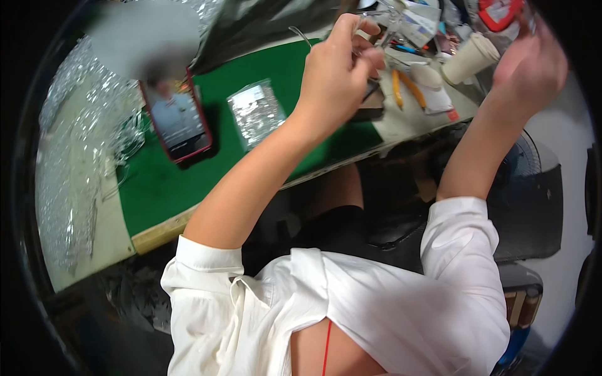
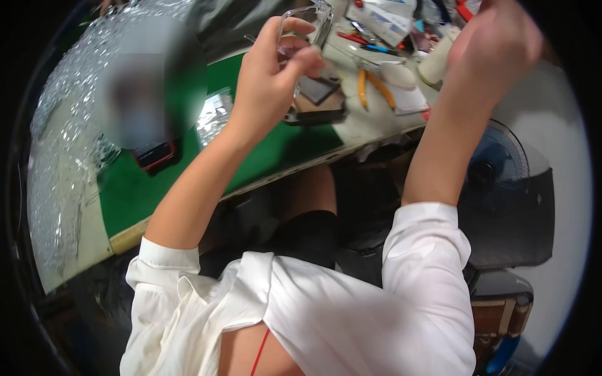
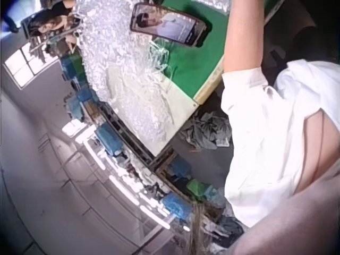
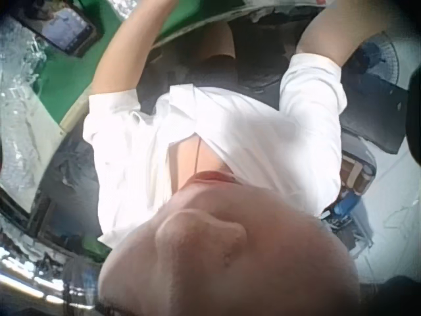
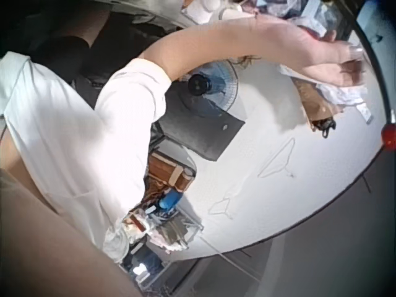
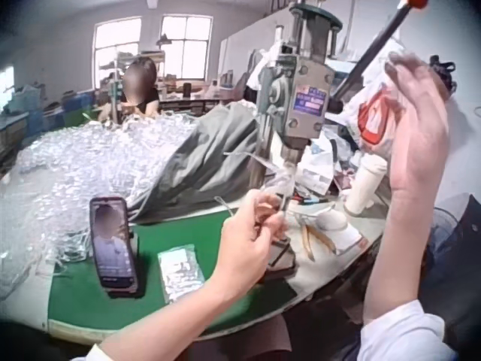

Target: The person repeatedly picks up clear plastic light strands and inserts small metal beads into the ends of the strands. They place the assembled strands on the table and continue the process with new strands.

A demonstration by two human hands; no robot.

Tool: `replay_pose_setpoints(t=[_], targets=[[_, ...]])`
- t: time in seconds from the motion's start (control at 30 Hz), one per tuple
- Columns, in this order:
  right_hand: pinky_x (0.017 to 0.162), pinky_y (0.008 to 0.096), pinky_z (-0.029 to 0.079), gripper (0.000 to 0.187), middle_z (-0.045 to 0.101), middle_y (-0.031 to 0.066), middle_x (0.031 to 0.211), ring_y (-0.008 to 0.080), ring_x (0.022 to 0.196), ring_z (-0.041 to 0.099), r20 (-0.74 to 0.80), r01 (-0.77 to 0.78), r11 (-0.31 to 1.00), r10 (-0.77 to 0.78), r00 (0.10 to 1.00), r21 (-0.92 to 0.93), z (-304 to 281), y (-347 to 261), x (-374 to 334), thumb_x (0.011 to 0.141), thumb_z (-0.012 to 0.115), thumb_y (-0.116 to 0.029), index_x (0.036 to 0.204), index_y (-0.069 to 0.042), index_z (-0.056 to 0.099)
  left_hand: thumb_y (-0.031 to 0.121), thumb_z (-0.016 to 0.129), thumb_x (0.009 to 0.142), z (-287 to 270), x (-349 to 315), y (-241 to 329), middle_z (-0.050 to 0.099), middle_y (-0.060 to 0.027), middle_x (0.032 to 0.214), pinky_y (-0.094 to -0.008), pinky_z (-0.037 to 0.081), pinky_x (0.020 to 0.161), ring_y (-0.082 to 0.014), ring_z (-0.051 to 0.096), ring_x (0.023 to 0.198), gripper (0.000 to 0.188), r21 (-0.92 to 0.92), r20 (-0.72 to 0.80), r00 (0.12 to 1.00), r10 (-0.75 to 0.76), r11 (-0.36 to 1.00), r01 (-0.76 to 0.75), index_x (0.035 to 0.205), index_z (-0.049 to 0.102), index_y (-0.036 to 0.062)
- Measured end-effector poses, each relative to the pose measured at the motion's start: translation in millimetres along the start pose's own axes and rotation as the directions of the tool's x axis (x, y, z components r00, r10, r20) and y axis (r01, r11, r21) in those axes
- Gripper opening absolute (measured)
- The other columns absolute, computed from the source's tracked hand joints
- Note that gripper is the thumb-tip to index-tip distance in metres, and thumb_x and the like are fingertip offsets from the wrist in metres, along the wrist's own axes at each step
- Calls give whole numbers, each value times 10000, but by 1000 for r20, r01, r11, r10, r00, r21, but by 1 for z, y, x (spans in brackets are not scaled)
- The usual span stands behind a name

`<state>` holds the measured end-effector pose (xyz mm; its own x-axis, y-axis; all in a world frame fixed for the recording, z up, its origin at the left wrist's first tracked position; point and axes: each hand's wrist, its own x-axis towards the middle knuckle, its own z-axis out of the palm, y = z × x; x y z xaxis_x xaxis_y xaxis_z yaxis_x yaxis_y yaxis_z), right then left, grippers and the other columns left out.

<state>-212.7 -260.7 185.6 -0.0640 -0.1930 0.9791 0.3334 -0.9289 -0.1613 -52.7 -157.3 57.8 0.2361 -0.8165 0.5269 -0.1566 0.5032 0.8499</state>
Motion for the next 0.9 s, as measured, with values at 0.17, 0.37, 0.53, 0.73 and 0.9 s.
replay_pose_setpoints(t=[0.17, 0.37, 0.53, 0.73, 0.9], targets=[[792, 371, 471, 337, 585, 93, 935, 281, 864, 571, 742, -387, 863, 487, 461, -325, 41, -37, -175, 813, 685, -178, 1141, -104, 659, -71, 515, 826, -69, -89, 62, 569, -137, 1072, -311, 509, 839, -195, 579, 988, 585, -20, 146, 989, 14, 1000, -11, 1382, 344, -9], [770, 359, 425, 487, 513, 62, 1000, 237, 918, 496, 881, -21, 926, 366, 299, -377, 49, -56, -220, 781, 661, -406, 1191, -143, 639, -9, 703, 742, -166, -168, 112, 563, -193, 1231, -431, 437, 992, -325, 530, 1175, 677, 879, -102, 945, 310, 474, -60, 1354, 414, -5], [755, 348, 458, 319, 560, 64, 940, 242, 875, 540, 800, -276, 870, 487, 351, -409, 55, -53, -216, 831, 663, -249, 1119, -110, 660, 245, 651, 844, -233, -223, 110, 516, -198, 1295, -459, 406, 1041, -329, 488, 1235, 572, 317, -585, 790, 183, 948, 15, 1305, 448, -27], [695, 328, 468, 364, 539, 64, 924, 231, 836, 539, 850, -191, 907, 418, 320, -374, 69, -57, -224, 789, 658, 10, 1124, -128, 680, 339, 509, 929, -184, -225, 101, 550, -173, 898, -216, 452, 448, -194, 531, 670, 566, 43, -464, 885, 38, 999, -21, 1328, 400, -48], [690, 305, 464, 285, 557, 60, 918, 220, 833, 550, 847, -184, 915, 403, 346, -360, 56, -54, -223, 796, 654, 4, 1059, -100, 690, 331, 508, 924, -167, -216, 104, 565, -233, 832, -219, 450, 464, -186, 510, 567, 690, 21, -354, 935, -29, 999, 39, 1382, 222, -99]])
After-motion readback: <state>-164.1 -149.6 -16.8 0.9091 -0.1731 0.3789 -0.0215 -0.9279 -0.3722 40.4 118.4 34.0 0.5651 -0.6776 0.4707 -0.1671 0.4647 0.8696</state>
